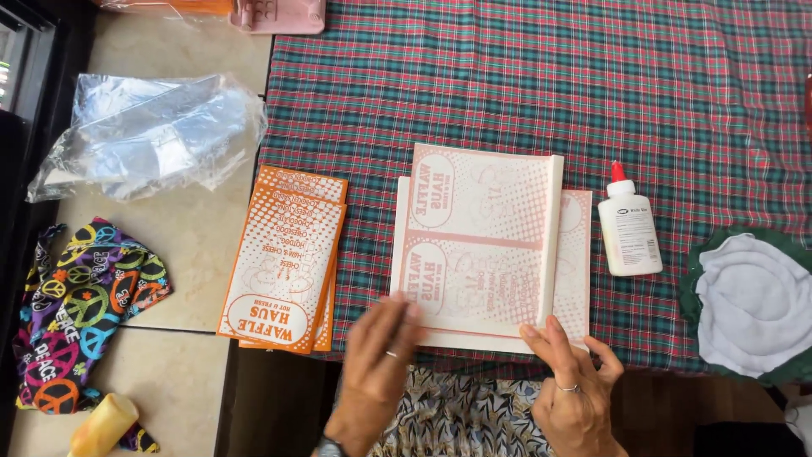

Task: Manually folding and gluing paper bags on a table.

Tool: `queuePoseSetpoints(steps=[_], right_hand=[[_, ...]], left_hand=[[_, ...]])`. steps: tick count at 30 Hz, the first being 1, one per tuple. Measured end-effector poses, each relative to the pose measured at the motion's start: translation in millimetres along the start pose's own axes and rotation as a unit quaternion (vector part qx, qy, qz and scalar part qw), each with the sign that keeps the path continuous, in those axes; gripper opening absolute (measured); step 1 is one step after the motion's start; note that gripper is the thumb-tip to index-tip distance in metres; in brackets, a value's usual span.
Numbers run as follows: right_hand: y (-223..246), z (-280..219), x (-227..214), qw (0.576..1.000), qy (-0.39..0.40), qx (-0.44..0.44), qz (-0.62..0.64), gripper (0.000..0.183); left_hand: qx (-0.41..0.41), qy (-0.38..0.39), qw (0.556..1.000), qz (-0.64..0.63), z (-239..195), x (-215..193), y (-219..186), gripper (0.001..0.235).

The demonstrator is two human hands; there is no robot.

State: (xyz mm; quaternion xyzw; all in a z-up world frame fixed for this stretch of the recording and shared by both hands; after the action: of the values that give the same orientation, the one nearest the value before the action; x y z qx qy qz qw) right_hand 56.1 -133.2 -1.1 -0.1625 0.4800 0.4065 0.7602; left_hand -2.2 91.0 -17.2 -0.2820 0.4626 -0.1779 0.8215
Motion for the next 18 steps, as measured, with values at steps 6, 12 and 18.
queuePoseSetpoints(steps=[6, 12, 18], right_hand=[[0, -2, 3, 0.999, -0.03, 0.02, 0.012, 0.06], [4, 6, -4, 0.999, -0.052, 0.004, -0.012, 0.061], [-5, -6, 7, 1.0, -0.008, 0.022, -0.003, 0.062]], left_hand=[[-0.7, 0.157, 0.625, -0.309, 14, 30, -11, 0.03], [0.065, 0.031, 0.99, -0.122, -2, 49, -64, 0.042], [-0.052, -0.042, 0.998, -0.009, 3, -4, 11, 0.055]])
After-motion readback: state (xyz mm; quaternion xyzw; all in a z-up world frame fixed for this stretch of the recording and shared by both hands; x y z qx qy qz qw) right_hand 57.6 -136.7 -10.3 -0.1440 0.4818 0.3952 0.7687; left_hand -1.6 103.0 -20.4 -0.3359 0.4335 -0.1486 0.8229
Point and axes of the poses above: each hand's wrist, its own z-axis towards the middle knuckle, its own x-axis out of the palm, y = z × x, the point moved 7 cm from there along z, towards the middle knuckle, and after that the axes turned 13 degrees about -x, right-handed, at the moved point
